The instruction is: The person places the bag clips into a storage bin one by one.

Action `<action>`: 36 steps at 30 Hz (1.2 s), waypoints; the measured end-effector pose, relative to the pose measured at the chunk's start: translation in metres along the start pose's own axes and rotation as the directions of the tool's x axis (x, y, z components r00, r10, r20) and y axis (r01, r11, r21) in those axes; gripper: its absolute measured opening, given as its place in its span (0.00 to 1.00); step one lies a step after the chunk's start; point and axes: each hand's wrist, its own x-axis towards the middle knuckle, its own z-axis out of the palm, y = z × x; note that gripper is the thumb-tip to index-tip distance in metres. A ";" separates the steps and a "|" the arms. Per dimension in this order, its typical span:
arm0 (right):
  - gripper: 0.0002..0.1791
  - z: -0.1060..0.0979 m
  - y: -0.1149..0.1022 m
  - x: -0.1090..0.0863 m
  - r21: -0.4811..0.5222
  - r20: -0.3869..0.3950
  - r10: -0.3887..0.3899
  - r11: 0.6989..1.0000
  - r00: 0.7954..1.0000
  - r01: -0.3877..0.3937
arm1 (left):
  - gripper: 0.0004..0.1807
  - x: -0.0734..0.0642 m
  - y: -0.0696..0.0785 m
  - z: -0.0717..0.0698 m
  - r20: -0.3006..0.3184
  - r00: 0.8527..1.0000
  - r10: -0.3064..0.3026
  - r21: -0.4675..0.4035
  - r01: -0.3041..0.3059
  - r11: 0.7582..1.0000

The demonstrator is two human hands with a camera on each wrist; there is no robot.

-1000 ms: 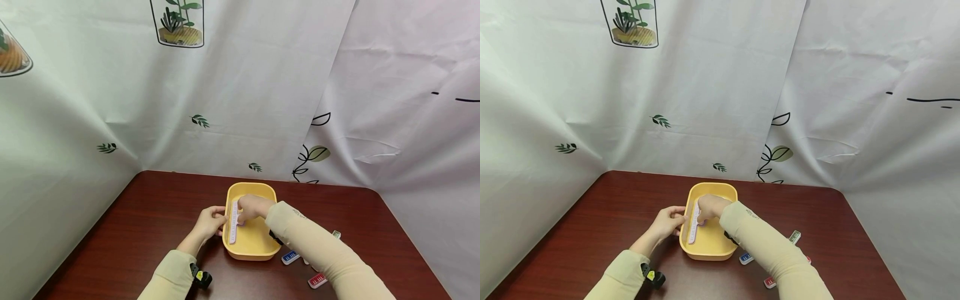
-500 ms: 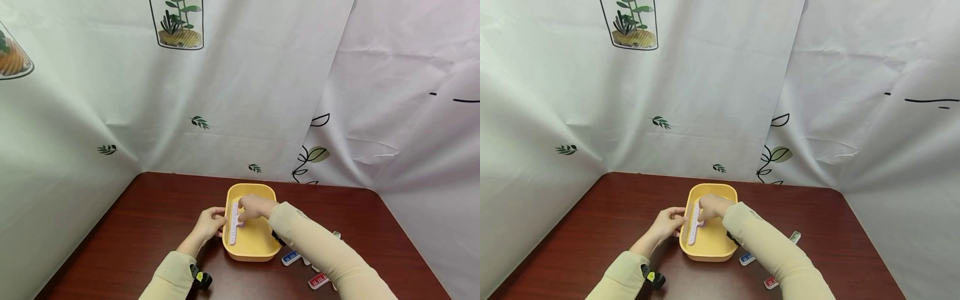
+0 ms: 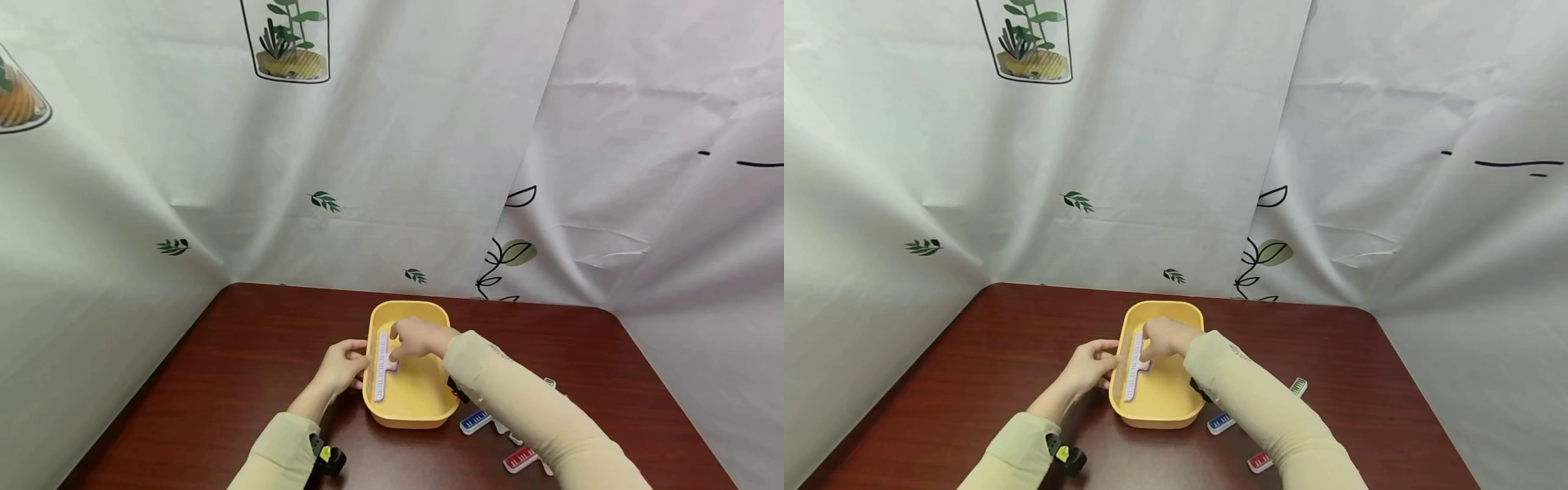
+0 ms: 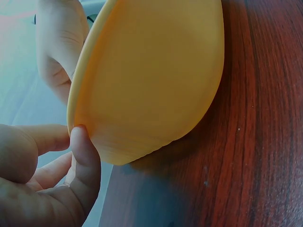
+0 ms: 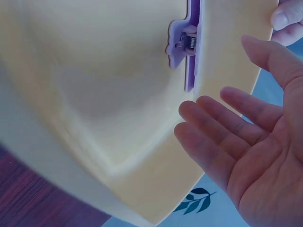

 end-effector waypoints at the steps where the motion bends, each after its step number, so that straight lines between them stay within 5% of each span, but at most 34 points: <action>1: 0.27 0.000 0.001 -0.001 0.004 -0.002 -0.002 1.000 1.000 0.002 | 0.22 0.000 0.000 0.000 0.001 1.000 0.001 0.000 -0.001 1.000; 36: 0.26 0.004 0.018 -0.032 0.245 -0.213 -0.128 0.953 0.969 0.180 | 0.22 0.001 -0.004 0.001 -0.004 1.000 -0.015 0.008 0.015 1.000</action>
